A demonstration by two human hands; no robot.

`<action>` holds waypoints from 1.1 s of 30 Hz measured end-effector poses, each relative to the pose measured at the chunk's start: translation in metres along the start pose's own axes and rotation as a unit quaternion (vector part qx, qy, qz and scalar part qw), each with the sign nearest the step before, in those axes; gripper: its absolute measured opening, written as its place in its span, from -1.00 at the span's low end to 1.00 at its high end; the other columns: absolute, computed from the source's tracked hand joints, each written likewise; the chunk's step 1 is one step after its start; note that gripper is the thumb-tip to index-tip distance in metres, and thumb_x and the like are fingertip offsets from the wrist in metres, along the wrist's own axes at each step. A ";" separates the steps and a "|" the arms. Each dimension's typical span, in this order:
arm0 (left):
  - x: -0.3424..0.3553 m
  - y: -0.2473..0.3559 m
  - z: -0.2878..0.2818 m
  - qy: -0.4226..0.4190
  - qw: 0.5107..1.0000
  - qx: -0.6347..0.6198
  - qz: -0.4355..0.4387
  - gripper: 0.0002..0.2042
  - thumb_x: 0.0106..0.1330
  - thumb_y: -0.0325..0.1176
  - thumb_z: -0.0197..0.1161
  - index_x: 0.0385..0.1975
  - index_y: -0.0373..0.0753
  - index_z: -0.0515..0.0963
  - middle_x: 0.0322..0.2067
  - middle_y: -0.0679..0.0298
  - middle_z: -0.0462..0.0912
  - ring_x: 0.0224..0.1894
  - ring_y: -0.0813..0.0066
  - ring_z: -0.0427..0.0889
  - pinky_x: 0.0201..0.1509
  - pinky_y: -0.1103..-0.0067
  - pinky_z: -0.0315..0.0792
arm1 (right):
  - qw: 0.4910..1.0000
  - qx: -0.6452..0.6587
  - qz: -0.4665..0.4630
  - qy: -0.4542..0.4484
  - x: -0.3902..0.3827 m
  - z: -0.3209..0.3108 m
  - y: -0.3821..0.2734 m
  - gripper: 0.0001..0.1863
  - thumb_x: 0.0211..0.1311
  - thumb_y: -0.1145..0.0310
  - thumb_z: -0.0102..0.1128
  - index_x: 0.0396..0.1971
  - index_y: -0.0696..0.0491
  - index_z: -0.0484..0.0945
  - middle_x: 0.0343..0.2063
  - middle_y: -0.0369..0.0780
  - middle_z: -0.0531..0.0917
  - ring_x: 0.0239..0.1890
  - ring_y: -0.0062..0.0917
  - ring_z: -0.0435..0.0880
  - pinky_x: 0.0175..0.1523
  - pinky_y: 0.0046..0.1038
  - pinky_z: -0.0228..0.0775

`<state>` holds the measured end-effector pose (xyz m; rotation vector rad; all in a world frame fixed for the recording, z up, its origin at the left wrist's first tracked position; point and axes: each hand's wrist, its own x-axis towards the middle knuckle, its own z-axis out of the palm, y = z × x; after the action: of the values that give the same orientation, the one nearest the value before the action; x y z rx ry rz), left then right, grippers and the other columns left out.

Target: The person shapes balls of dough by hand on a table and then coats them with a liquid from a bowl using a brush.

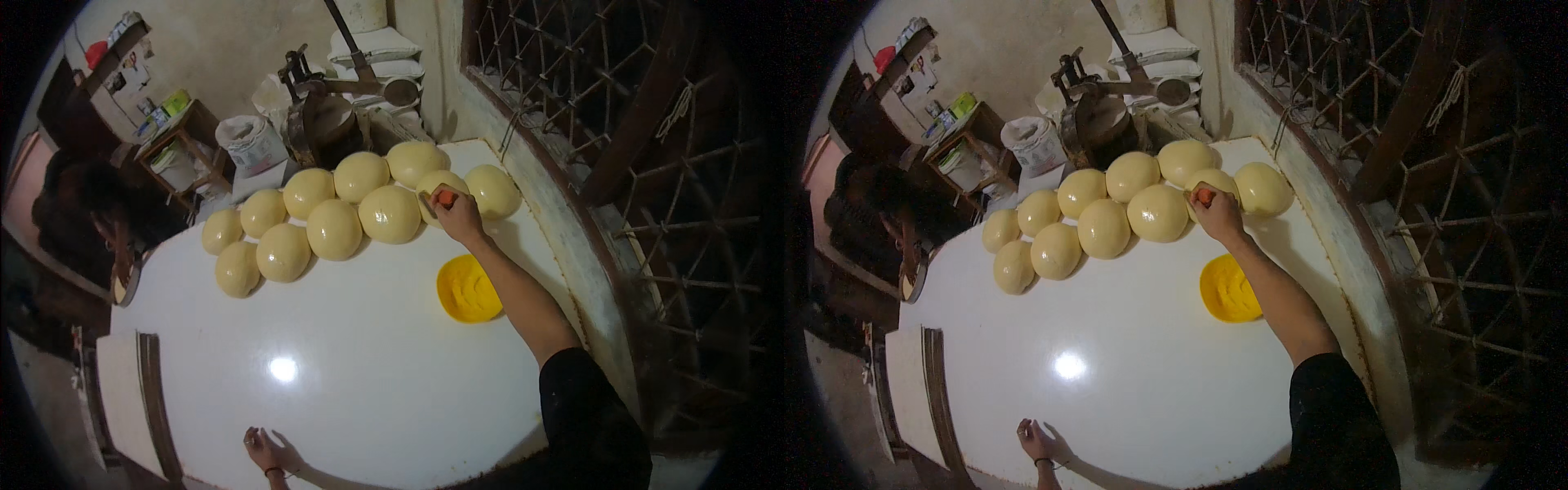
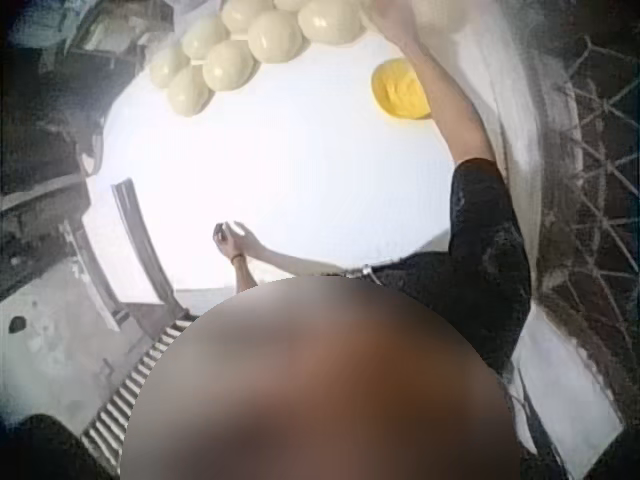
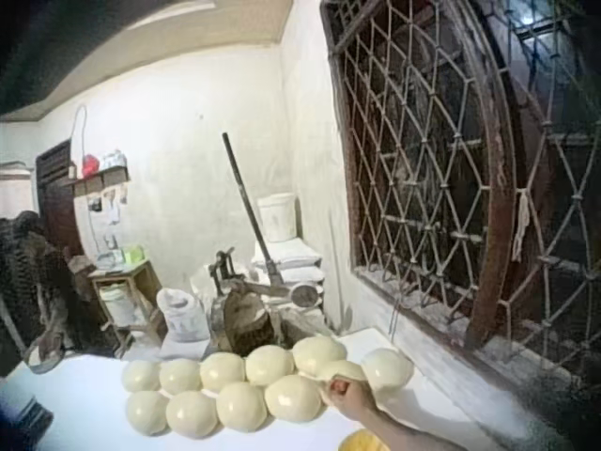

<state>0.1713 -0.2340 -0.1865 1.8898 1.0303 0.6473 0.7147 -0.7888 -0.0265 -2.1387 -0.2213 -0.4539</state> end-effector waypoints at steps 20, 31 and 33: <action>-0.148 -0.009 -0.122 -0.206 0.916 0.334 -0.082 -0.55 0.46 -0.21 0.25 0.12 -0.49 0.47 0.01 0.01 0.62 0.05 0.20 0.59 0.16 0.32 0.51 | 0.847 0.310 0.402 0.156 -0.252 -0.051 0.058 -0.74 0.33 0.35 0.28 -0.23 0.20 0.42 -0.49 -0.16 0.61 -0.62 -0.49 0.70 -0.55 -0.42 0.63; -0.043 -0.043 -0.106 -0.250 0.935 0.250 0.028 -0.52 0.46 -0.16 0.25 0.14 -0.48 0.47 -0.03 0.01 0.62 0.02 0.18 0.59 0.14 0.30 0.50 | 0.712 0.336 0.441 0.432 -0.540 -0.185 0.014 -0.76 0.39 0.42 0.12 -0.03 0.11 0.37 -0.44 -0.13 0.59 -0.56 -0.32 0.74 -0.48 -0.24 0.73; -0.002 -0.053 -0.095 -0.254 0.947 0.178 0.085 -0.51 0.46 -0.15 0.25 0.15 -0.48 0.47 -0.03 0.01 0.62 0.02 0.18 0.59 0.14 0.30 0.50 | 0.698 0.333 0.429 0.467 -0.567 -0.194 0.001 -0.76 0.40 0.45 0.11 0.00 0.11 0.37 -0.43 -0.14 0.60 -0.49 -0.32 0.76 -0.40 -0.23 0.74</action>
<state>0.0778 -0.1792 -0.1858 2.3133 0.6792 0.0432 0.1499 -0.9422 -0.1535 -0.8946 1.0155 -0.6796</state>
